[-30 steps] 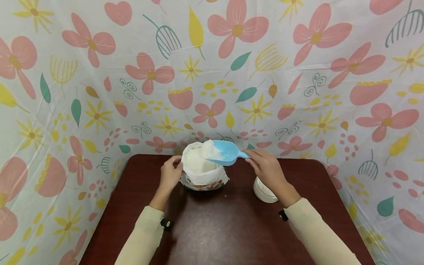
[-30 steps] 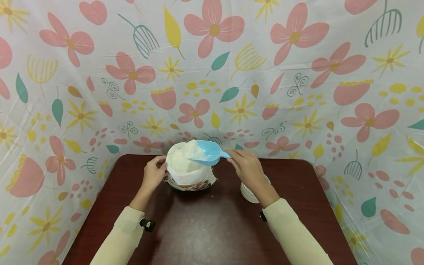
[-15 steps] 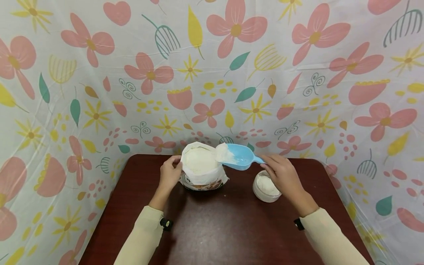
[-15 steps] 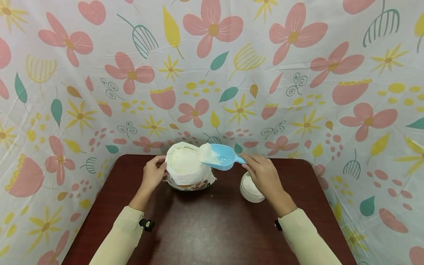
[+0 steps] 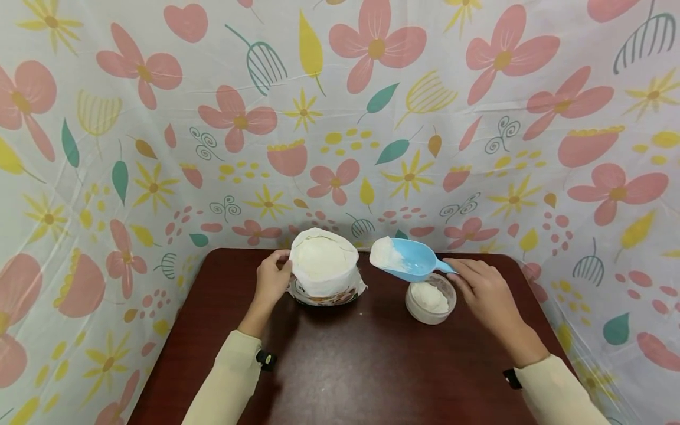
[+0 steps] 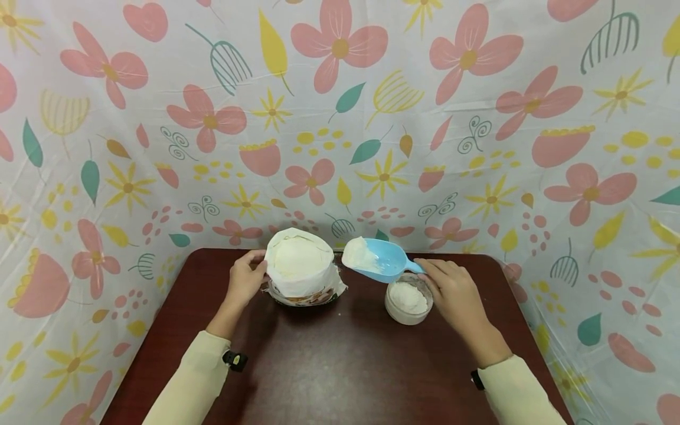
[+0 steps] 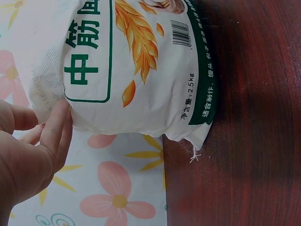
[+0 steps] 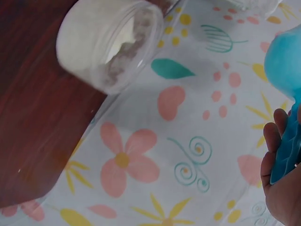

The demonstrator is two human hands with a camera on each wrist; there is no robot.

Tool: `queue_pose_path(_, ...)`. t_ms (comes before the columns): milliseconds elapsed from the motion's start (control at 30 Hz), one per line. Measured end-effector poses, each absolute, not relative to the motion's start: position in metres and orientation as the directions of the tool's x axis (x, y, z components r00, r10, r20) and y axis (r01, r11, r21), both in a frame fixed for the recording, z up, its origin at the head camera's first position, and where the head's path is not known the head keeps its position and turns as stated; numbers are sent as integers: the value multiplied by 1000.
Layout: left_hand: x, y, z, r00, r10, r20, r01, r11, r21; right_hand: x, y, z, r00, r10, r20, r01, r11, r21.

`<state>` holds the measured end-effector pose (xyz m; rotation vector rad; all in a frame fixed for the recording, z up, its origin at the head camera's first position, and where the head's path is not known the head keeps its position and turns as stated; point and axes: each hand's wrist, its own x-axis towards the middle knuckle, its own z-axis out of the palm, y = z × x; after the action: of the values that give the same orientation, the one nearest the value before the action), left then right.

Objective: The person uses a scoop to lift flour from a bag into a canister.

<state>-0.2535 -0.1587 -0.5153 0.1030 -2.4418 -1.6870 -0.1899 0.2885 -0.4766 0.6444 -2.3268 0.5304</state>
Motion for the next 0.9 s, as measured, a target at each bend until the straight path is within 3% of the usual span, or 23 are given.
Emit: queue_pose_path(900, -253, -159, -517, -984, -146, 100, 44, 346, 937, -163, 363, -487, -685, -357, 635, -520, 850, -83)
